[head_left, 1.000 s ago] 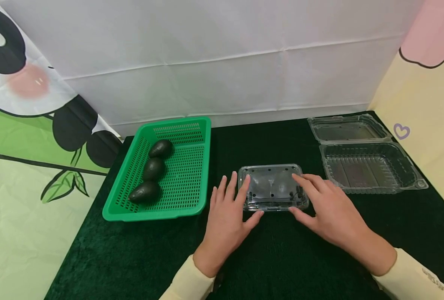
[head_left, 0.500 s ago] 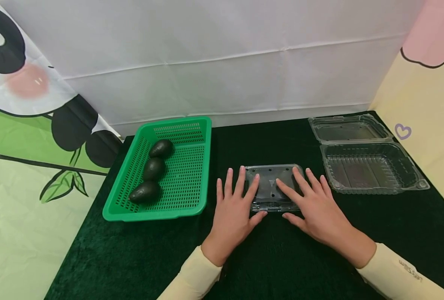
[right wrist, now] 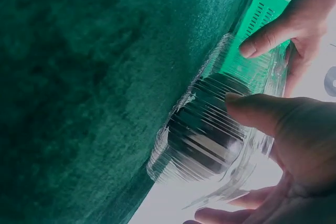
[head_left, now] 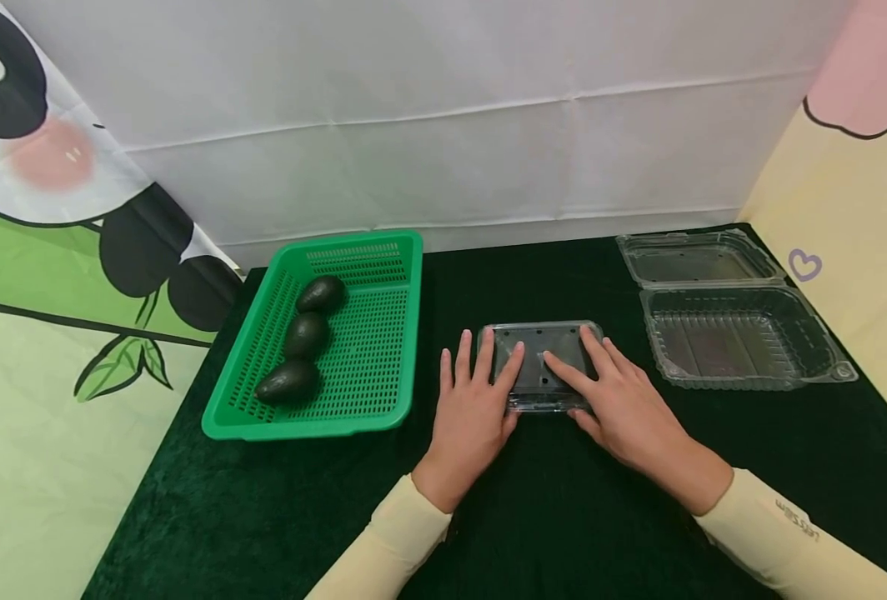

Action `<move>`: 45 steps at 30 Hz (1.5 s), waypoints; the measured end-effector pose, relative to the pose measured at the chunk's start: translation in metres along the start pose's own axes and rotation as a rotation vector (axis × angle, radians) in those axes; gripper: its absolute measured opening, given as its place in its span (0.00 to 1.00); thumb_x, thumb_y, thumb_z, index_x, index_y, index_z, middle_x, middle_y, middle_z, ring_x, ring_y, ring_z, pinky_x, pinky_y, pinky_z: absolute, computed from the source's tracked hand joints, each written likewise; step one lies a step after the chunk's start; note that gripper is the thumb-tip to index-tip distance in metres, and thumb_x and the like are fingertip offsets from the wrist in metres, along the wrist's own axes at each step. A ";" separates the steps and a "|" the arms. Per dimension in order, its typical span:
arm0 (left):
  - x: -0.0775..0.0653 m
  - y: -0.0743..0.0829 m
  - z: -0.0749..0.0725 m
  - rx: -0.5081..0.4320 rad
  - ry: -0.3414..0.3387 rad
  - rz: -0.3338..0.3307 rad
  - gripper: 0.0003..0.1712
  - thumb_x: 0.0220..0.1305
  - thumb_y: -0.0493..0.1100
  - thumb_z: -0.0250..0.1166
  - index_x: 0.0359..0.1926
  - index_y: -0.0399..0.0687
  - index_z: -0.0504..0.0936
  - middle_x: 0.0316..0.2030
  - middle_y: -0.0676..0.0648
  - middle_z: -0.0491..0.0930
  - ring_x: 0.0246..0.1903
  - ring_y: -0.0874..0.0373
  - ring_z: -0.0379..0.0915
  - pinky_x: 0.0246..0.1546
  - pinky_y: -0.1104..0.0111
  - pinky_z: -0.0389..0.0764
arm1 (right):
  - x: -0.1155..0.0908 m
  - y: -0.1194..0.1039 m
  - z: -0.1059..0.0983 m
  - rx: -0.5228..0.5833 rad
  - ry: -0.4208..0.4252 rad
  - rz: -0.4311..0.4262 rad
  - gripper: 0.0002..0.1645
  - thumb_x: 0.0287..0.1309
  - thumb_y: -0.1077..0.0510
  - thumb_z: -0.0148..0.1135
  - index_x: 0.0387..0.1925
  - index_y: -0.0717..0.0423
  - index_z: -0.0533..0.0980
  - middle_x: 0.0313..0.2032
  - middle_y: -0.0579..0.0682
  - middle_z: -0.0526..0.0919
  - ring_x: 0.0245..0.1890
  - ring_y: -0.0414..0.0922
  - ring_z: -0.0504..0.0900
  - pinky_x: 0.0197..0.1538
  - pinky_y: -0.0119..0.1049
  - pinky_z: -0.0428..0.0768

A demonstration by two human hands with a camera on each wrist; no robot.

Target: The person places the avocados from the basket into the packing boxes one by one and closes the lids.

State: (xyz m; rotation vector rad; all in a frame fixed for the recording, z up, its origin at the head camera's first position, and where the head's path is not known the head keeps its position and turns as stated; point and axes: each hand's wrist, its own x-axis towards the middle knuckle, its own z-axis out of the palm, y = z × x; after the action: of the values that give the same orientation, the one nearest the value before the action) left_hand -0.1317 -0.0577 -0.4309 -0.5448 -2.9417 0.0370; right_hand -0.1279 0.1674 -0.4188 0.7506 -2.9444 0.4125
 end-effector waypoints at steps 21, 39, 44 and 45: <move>0.047 0.001 0.001 0.026 0.022 -0.111 0.37 0.77 0.53 0.59 0.81 0.64 0.58 0.80 0.37 0.49 0.77 0.31 0.43 0.73 0.39 0.53 | 0.048 0.013 -0.002 -0.050 0.021 0.055 0.39 0.69 0.60 0.64 0.78 0.43 0.65 0.77 0.71 0.51 0.70 0.77 0.59 0.59 0.73 0.71; 0.089 -0.003 0.004 -0.009 0.012 -0.213 0.36 0.78 0.47 0.59 0.81 0.64 0.58 0.79 0.37 0.51 0.76 0.30 0.47 0.72 0.39 0.54 | 0.090 0.019 0.007 -0.019 0.035 0.146 0.35 0.75 0.64 0.54 0.79 0.47 0.61 0.76 0.72 0.53 0.70 0.76 0.59 0.61 0.72 0.69; 0.098 -0.006 0.007 0.007 0.000 -0.240 0.37 0.77 0.47 0.60 0.81 0.64 0.58 0.79 0.37 0.52 0.76 0.30 0.47 0.72 0.40 0.54 | 0.100 0.020 0.010 0.009 0.022 0.172 0.37 0.75 0.66 0.53 0.80 0.47 0.60 0.76 0.72 0.51 0.71 0.77 0.57 0.63 0.73 0.66; 0.099 -0.006 0.007 0.011 -0.002 -0.244 0.37 0.77 0.47 0.60 0.81 0.64 0.58 0.79 0.37 0.52 0.76 0.30 0.48 0.72 0.40 0.54 | 0.102 0.020 0.010 0.011 0.018 0.177 0.37 0.75 0.66 0.53 0.80 0.47 0.59 0.77 0.72 0.50 0.71 0.77 0.56 0.64 0.73 0.66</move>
State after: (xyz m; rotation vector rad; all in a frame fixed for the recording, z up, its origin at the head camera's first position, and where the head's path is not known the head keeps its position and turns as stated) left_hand -0.2267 -0.0282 -0.4237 -0.1807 -2.9842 0.0265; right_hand -0.2272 0.1347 -0.4195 0.4860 -3.0045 0.4450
